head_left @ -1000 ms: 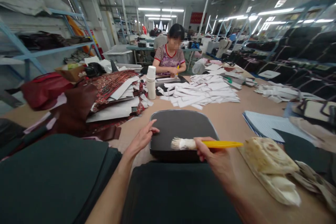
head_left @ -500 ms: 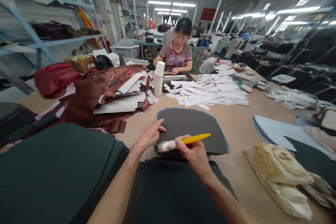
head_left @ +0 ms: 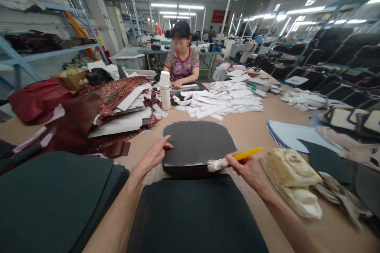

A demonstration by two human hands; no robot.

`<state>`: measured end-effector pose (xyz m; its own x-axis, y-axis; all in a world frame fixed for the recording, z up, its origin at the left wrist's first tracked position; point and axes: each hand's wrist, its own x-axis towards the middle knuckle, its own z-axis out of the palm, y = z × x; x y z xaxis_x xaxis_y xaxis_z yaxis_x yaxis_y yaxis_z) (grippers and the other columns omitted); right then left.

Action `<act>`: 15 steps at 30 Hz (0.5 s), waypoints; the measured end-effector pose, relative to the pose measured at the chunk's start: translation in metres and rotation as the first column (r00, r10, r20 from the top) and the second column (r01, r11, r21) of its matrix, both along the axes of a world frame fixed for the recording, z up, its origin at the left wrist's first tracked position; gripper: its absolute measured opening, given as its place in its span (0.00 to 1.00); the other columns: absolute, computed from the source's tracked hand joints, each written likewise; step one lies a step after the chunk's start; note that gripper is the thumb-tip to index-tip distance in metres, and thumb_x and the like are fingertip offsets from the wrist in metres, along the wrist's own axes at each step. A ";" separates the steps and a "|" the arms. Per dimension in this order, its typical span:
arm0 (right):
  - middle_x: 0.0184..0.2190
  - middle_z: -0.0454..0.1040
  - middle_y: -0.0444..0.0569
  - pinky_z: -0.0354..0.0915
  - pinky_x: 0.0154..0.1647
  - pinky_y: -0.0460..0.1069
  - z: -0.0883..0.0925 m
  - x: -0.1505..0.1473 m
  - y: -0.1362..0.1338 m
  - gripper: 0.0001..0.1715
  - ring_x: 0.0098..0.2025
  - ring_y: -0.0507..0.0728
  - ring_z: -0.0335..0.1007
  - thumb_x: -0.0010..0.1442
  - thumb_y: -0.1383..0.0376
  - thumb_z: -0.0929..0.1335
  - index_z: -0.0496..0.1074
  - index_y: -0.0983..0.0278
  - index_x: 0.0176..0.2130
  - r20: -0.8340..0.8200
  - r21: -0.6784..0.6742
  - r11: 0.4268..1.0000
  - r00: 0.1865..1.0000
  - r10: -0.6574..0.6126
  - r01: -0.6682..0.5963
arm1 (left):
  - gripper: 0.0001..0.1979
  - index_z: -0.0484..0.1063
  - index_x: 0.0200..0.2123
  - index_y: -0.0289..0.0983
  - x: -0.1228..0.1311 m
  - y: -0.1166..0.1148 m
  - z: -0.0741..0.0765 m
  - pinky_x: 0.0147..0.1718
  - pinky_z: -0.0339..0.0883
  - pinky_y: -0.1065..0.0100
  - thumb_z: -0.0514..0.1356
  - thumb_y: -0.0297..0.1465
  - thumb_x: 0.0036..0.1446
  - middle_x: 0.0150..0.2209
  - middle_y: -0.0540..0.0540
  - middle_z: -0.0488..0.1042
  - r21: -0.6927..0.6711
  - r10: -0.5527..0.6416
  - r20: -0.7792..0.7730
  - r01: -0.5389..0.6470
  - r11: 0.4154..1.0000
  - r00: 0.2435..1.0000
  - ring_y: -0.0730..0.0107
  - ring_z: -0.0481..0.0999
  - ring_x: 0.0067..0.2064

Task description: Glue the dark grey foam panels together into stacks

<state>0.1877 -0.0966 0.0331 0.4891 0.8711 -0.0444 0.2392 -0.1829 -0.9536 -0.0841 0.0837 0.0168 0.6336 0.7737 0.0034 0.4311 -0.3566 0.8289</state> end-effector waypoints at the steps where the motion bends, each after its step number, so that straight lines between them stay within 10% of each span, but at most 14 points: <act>1: 0.13 0.61 0.40 0.52 0.17 0.45 0.000 0.015 -0.007 0.21 0.16 0.48 0.54 0.46 0.48 0.69 0.71 0.65 0.25 0.020 -0.020 0.999 0.999 -0.025 0.025 | 0.32 0.59 0.56 0.35 0.001 0.000 0.002 0.53 0.59 0.60 0.48 0.21 0.43 0.42 0.46 0.76 -0.003 0.008 -0.008 -0.008 1.000 1.000 0.67 0.72 0.47; 6: 0.12 0.61 0.41 0.53 0.17 0.44 0.011 0.071 -0.048 0.22 0.16 0.48 0.55 0.42 0.50 0.72 0.68 0.66 0.18 0.065 -0.076 0.957 0.959 -0.274 0.279 | 0.28 0.63 0.53 0.35 0.012 -0.009 0.023 0.51 0.60 0.58 0.49 0.23 0.45 0.39 0.44 0.76 0.000 0.090 -0.033 -0.090 0.996 0.995 0.63 0.72 0.45; 10: 0.16 0.64 0.39 0.49 0.14 0.40 0.042 0.044 -0.071 0.16 0.17 0.45 0.54 0.41 0.57 0.74 0.73 0.66 0.27 -0.386 0.151 0.864 0.833 -0.396 0.480 | 0.20 0.66 0.50 0.38 0.054 -0.064 0.045 0.49 0.61 0.61 0.49 0.29 0.52 0.42 0.45 0.73 -0.024 0.112 0.070 -0.111 0.994 0.991 0.64 0.70 0.46; 11: 0.15 0.63 0.38 0.49 0.13 0.39 0.051 0.029 -0.073 0.15 0.16 0.44 0.52 0.42 0.58 0.73 0.72 0.65 0.28 -0.523 0.207 0.818 0.767 -0.371 0.536 | 0.17 0.68 0.47 0.37 0.070 -0.088 0.049 0.46 0.62 0.63 0.51 0.32 0.54 0.40 0.45 0.73 -0.202 0.080 0.211 -0.037 0.979 0.974 0.65 0.71 0.44; 15: 0.12 0.55 0.34 0.63 0.23 0.41 0.083 -0.023 -0.072 0.09 0.14 0.43 0.48 0.50 0.64 0.68 0.65 0.64 0.22 -0.808 0.332 0.637 0.558 -0.189 0.696 | 0.20 0.73 0.36 0.32 0.138 -0.196 0.057 0.35 0.63 0.69 0.59 0.44 0.51 0.32 0.43 0.73 -0.726 0.097 0.600 0.490 0.483 0.794 0.68 0.72 0.36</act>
<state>0.1647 -0.1690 0.1161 0.8591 0.4956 -0.1278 -0.4249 0.5515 -0.7178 0.0541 -0.1127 0.0734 0.8808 0.4379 -0.1801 -0.1312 0.5913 0.7957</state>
